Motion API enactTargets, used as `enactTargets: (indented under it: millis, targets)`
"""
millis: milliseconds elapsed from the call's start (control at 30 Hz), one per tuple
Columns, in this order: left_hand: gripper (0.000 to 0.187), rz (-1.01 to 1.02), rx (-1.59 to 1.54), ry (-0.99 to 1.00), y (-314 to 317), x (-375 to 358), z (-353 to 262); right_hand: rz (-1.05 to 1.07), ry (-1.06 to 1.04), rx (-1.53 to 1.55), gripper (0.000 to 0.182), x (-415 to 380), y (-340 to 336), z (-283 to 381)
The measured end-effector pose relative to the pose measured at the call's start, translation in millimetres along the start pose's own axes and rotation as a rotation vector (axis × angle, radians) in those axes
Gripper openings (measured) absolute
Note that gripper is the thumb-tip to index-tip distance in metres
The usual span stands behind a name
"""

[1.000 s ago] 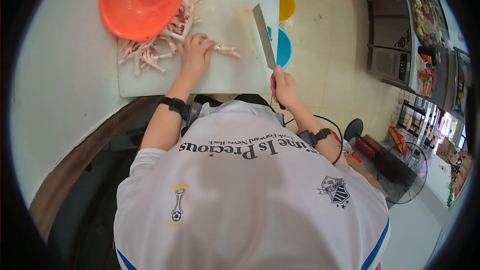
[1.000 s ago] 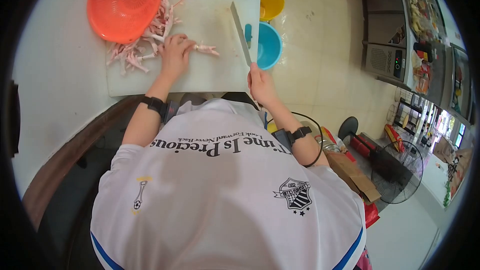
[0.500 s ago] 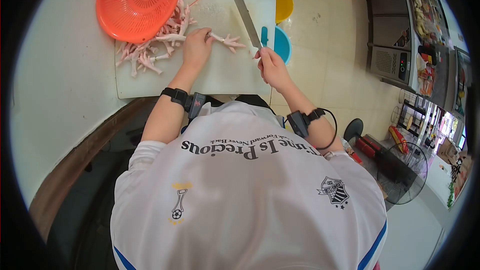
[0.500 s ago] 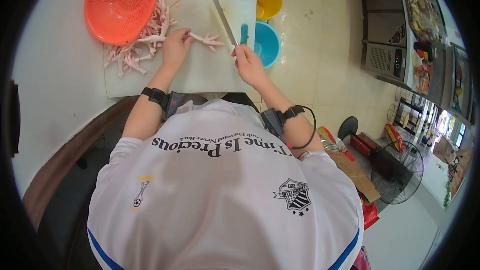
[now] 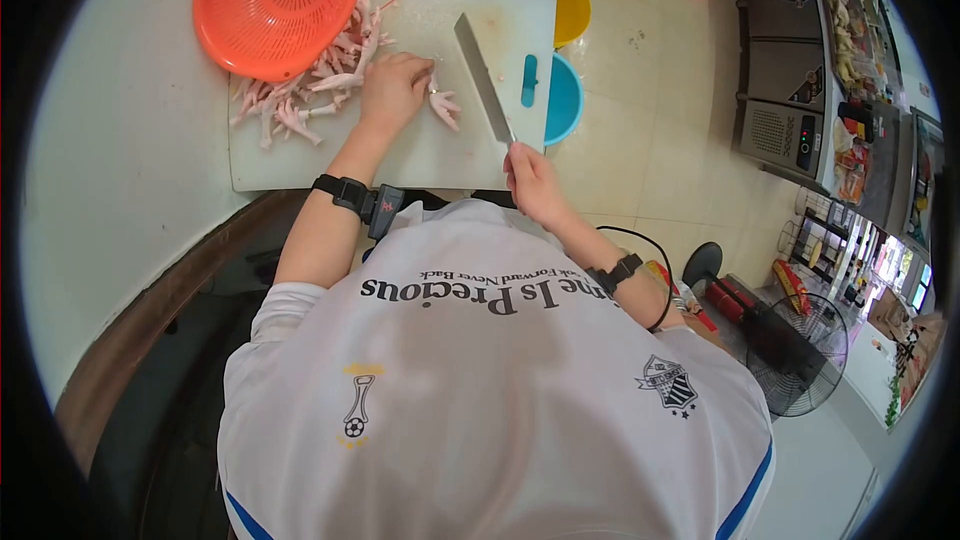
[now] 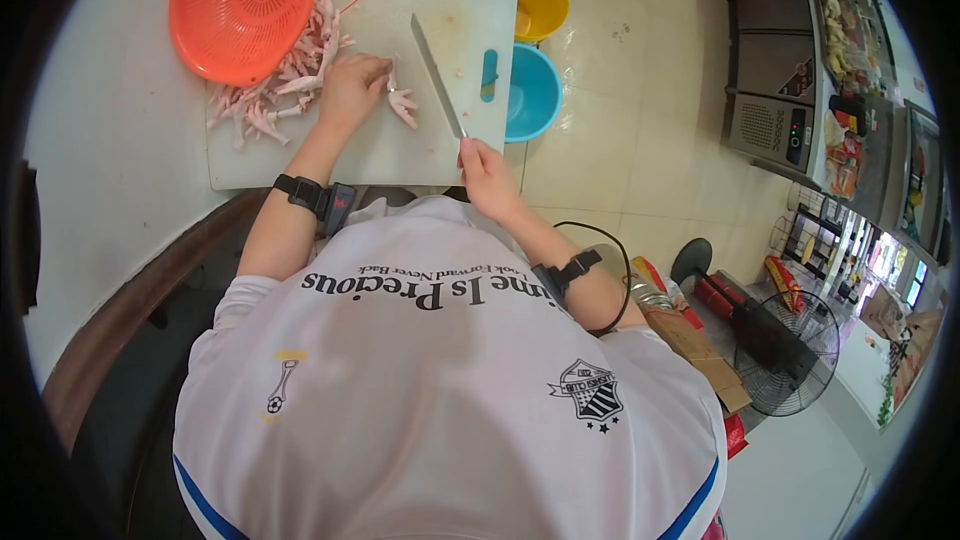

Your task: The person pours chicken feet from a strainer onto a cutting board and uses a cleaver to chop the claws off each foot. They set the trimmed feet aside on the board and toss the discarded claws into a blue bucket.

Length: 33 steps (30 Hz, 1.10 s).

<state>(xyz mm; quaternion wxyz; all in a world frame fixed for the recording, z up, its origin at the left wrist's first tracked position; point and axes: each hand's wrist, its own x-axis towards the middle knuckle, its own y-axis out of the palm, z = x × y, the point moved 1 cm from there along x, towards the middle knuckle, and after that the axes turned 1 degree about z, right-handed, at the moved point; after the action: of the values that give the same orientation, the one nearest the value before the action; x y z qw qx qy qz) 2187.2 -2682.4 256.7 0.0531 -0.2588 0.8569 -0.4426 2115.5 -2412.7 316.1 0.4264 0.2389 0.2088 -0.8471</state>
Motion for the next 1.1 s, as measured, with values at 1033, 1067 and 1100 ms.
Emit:
enactTargets:
  millis: [1033,1067,1100]
  targets:
    - [0.015,-0.040,0.187,-0.068,1,-2,-19,-0.011,-0.035,-0.279,0.065,46,0,6]
    - [0.016,-0.070,0.251,-0.017,0,-3,-23,0.002,0.036,-0.241,0.065,40,-2,7]
    - [0.018,-0.097,0.313,0.040,-2,-2,-26,0.010,0.107,-0.198,0.065,36,-3,10]
